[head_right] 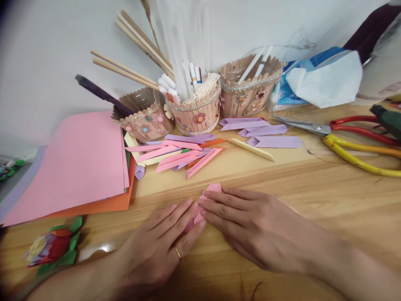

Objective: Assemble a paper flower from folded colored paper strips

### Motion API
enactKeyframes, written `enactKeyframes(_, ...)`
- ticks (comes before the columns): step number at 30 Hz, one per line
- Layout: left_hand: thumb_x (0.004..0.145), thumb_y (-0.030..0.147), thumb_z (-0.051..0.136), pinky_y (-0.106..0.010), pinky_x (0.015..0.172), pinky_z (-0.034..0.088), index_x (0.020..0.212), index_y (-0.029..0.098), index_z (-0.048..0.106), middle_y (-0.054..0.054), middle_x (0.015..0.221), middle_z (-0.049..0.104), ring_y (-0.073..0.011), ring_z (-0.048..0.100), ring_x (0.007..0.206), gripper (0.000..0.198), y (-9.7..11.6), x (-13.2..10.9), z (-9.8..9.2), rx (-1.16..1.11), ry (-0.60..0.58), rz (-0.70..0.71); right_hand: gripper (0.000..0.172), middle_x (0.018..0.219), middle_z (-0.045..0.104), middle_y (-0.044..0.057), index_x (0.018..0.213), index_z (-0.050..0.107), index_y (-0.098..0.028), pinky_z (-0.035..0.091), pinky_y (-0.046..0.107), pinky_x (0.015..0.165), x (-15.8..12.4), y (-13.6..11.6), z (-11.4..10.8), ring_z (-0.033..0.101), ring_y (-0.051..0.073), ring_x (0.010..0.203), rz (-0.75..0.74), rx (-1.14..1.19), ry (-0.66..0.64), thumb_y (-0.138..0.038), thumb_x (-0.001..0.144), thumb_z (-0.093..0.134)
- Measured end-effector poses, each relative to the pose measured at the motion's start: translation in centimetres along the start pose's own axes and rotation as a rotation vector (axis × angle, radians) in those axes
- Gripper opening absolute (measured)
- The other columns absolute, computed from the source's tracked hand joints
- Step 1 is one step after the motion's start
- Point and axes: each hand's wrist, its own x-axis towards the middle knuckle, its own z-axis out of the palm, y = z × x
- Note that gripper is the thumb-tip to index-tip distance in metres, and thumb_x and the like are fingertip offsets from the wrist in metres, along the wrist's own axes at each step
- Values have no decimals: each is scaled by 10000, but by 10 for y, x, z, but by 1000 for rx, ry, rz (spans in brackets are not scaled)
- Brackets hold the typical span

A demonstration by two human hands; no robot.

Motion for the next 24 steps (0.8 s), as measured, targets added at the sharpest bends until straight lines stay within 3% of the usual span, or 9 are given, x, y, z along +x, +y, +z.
enactKeyframes(15, 865, 113, 317, -390, 982, 379, 1173, 55, 543, -141, 1209, 594, -268, 501, 1179, 386, -1, -2, -1, -11, -29, 16, 347, 1241, 564, 84, 1209, 551, -108, 447, 379, 979, -3, 2, 1, 466, 217, 1200, 21, -13, 35, -177, 888, 436)
enactKeyframes(20, 864, 119, 333, -401, 956, 396, 1142, 53, 565, -158, 1174, 613, -285, 524, 1151, 368, 1, -2, 0, -9, -14, 21, 323, 1182, 616, 82, 1160, 590, -161, 392, 461, 1003, -7, 7, 1, 491, 227, 1181, 85, -45, 108, -178, 870, 448)
enactKeyframes(24, 860, 103, 332, -396, 926, 422, 1106, 61, 587, -157, 1140, 633, -286, 549, 1122, 357, 0, -1, 0, -18, 10, 13, 332, 1177, 623, 74, 1153, 587, -171, 398, 511, 971, -9, 11, -2, 484, 253, 1189, 121, -96, 89, -177, 850, 452)
